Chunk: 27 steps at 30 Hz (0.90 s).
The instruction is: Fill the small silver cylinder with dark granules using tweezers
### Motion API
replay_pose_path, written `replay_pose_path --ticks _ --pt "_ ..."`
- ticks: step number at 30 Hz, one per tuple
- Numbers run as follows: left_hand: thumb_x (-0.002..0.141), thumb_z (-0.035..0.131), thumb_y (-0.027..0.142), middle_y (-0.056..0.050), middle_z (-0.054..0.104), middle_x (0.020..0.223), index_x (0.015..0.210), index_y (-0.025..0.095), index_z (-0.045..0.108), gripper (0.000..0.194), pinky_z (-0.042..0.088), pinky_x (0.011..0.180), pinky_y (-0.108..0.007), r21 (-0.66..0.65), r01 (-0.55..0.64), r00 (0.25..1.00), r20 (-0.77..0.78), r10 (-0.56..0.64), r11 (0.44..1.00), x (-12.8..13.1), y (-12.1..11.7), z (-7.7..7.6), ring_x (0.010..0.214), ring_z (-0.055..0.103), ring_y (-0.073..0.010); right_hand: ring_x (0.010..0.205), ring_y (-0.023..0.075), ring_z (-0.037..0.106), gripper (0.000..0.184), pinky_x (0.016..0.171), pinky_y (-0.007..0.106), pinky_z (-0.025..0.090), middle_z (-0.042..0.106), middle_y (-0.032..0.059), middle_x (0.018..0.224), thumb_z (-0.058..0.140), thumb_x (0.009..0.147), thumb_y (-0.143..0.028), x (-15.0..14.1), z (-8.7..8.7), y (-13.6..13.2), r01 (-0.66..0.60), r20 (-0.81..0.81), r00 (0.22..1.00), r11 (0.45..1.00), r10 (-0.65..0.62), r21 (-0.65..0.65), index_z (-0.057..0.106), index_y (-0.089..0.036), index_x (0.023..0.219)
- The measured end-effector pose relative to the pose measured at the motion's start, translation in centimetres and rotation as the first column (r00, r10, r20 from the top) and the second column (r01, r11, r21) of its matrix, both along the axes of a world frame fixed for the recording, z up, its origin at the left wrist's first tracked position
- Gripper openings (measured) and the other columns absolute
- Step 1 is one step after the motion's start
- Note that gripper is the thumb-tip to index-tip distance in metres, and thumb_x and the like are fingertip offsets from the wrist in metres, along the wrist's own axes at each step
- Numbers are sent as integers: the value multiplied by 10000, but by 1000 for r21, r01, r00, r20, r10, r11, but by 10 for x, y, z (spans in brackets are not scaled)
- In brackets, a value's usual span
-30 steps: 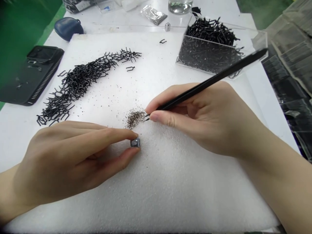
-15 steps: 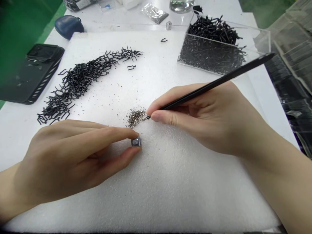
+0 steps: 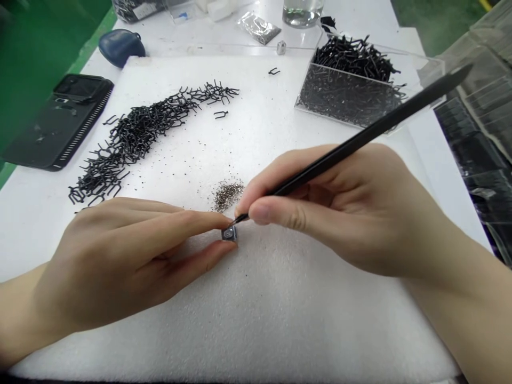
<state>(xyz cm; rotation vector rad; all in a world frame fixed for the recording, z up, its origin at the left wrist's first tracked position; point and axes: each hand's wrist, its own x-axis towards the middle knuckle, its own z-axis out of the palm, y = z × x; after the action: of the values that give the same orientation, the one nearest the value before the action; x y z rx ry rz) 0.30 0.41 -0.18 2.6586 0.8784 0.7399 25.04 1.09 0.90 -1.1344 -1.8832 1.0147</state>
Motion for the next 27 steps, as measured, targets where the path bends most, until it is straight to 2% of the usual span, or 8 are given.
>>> replay_pose_path --ticks 3,8,13,24,27 --pt "939 691 226 74 584 544 878 134 721 114 379 424 -324 7 -13 1000 -9 13 1000 1 2 -1 448 555 -80 847 171 772 162 715 241 654 800 -44 939 771 878 -180 1 -2 0 -112 -32 993 993 110 -45 801 -321 953" --pt "947 684 247 77 564 533 886 133 737 139 348 416 -339 12 -24 999 -49 24 1000 0 0 1 438 536 -87 883 173 767 193 752 236 650 795 -37 964 764 871 -152 5 -6 2 -168 -44 985 984 166 -55 795 -312 974" --pt "945 694 261 80 575 543 911 141 746 134 338 427 -339 21 -21 998 -55 22 1000 -2 -1 2 442 541 -89 935 185 766 209 792 238 652 792 -28 999 760 870 -151 7 -7 3 -193 -43 981 979 190 -66 795 -307 1005" --pt "949 685 259 83 587 548 898 147 729 131 347 428 -327 20 -23 997 -76 25 1000 0 0 2 448 560 -88 868 190 771 177 710 256 662 794 -47 953 762 877 -199 7 -7 2 -153 -51 988 984 149 -94 799 -346 968" --pt "941 694 259 82 587 550 891 148 726 126 342 430 -331 19 -18 997 -72 19 1000 0 0 3 445 555 -87 895 201 773 207 726 261 666 797 -34 972 763 863 -164 7 -7 4 -168 -50 985 982 164 -85 799 -331 981"
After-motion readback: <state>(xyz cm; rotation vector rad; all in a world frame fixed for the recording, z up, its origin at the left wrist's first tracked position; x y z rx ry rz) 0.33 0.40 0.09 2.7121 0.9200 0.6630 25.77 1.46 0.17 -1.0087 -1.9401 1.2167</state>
